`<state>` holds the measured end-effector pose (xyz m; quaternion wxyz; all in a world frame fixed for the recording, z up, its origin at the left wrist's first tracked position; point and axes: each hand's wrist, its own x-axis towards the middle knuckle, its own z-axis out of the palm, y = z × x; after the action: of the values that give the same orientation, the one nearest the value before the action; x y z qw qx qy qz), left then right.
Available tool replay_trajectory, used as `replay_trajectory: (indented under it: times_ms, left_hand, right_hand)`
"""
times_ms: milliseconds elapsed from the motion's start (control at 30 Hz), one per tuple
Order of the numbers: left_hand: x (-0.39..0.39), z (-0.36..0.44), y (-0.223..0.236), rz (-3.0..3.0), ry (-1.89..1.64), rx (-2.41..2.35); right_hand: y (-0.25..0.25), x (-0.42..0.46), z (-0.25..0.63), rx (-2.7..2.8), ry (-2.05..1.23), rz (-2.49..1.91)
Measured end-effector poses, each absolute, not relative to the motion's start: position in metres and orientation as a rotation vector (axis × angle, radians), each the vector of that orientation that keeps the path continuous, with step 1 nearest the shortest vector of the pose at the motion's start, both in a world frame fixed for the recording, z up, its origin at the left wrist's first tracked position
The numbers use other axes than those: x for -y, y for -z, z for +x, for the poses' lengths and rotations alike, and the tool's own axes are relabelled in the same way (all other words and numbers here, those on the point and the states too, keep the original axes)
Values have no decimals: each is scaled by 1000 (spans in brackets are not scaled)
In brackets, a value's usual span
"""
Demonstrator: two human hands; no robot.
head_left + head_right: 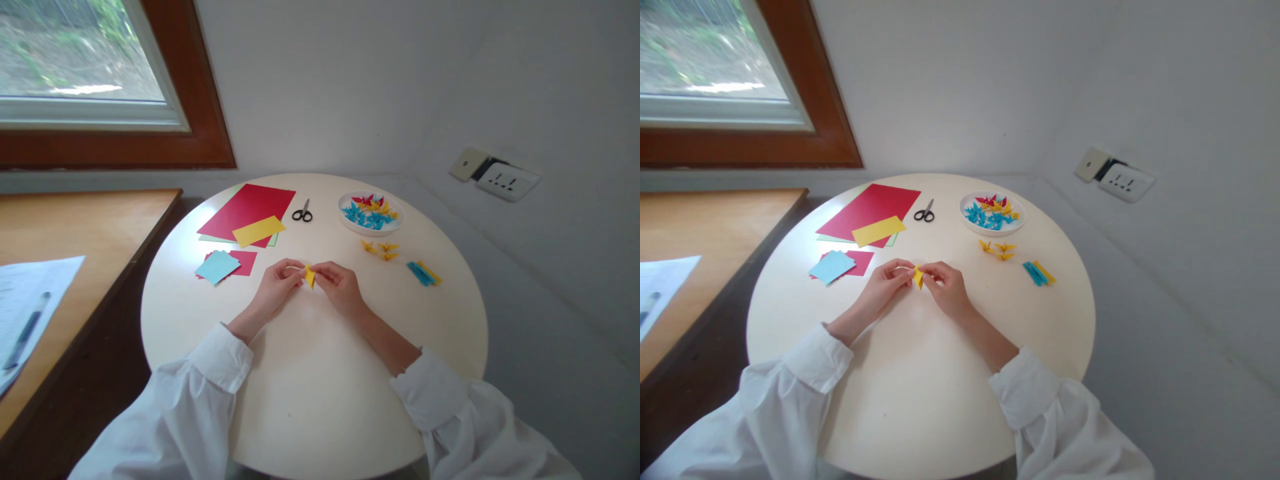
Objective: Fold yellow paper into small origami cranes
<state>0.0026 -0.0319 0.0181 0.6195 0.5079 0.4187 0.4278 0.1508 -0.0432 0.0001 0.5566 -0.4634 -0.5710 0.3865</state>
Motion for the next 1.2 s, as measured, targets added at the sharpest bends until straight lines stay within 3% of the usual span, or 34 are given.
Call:
replay_trajectory:
  times_ms: [1200]
  left_hand:
    - [27,2,-9,1373,-1126,-1039]
  right_hand:
    - [5,40,150,1265,-857,-1104]
